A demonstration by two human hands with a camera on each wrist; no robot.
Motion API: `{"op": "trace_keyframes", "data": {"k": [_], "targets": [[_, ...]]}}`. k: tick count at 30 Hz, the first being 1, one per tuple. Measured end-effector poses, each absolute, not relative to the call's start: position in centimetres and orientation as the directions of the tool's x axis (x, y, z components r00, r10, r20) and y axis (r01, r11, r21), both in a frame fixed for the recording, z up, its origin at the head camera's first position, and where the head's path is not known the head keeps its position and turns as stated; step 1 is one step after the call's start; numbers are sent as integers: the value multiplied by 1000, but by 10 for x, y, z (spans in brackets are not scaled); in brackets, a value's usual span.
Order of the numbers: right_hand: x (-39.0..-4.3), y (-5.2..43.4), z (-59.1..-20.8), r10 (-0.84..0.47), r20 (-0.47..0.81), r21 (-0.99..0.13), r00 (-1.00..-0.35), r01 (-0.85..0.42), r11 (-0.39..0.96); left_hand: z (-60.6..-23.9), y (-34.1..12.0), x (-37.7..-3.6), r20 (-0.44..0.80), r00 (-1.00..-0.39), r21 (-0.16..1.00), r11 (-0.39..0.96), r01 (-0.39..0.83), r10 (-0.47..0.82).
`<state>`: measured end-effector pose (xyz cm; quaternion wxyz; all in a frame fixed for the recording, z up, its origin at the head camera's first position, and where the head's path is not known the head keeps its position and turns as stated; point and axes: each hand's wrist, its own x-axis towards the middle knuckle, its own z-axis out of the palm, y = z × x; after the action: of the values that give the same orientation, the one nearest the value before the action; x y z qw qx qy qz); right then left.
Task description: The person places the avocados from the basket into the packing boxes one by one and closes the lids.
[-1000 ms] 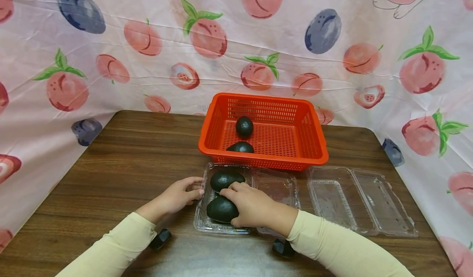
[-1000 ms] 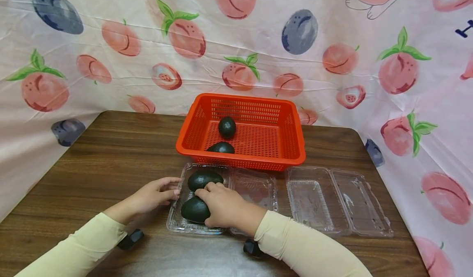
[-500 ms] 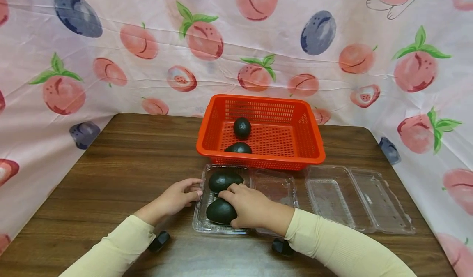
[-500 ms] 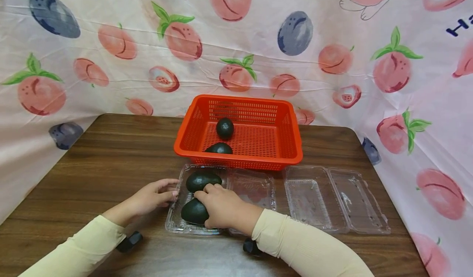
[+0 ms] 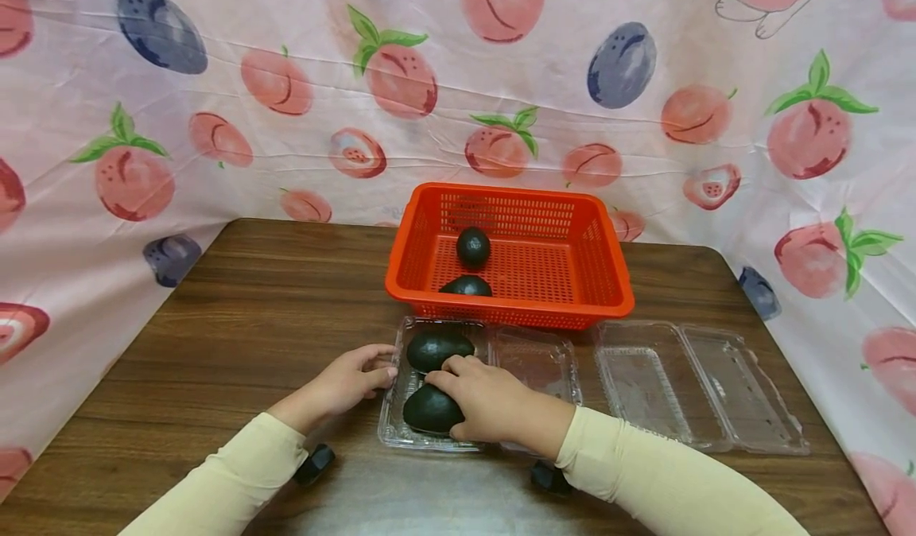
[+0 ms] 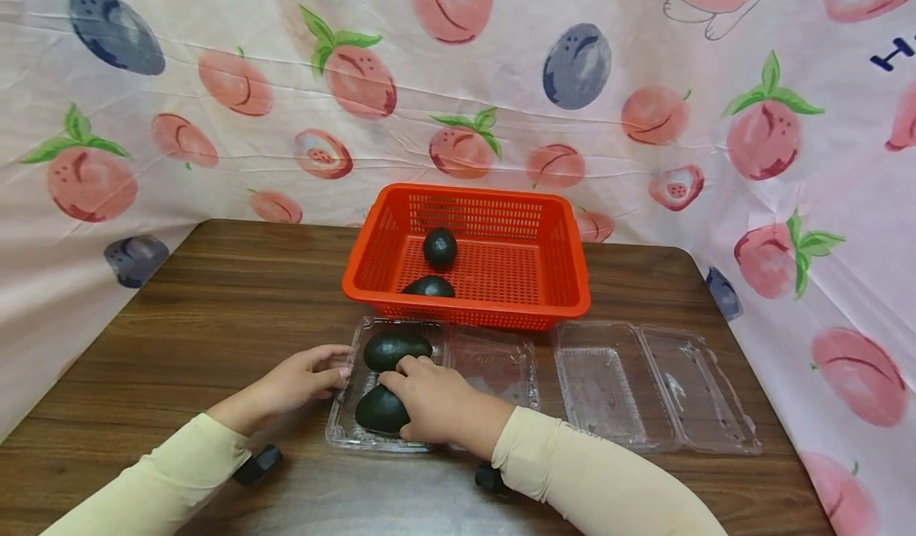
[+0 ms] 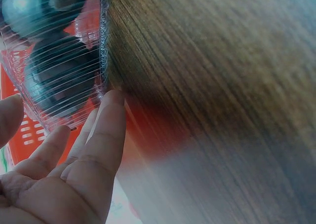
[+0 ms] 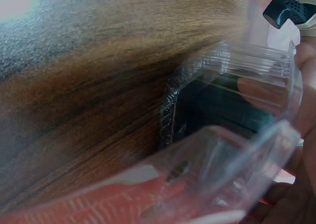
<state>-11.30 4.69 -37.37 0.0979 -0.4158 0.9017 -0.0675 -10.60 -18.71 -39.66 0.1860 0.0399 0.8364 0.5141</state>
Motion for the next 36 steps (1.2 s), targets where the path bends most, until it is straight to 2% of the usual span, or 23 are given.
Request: {"op": "trace_keyframes", "data": {"k": [11,19,30,36], "targets": [[-109,57,-370,-764,-69,-234,-642,-734,638,-399,-184,-105,-259,-930,885,450,-121,260],[-104,66,-367,-759,-11,-315,-651,-718,620,-398,-185,-105,-258,-930,879,462,-113,263],[-98,88,-367,-665,131,-436,-735,-646,627,-397,-186,-106,-257,-931,877,468,-112,259],[-96,102,-369,-592,188,-439,-784,-606,663,-396,-186,-106,-267,-930,876,465,-125,253]]}}
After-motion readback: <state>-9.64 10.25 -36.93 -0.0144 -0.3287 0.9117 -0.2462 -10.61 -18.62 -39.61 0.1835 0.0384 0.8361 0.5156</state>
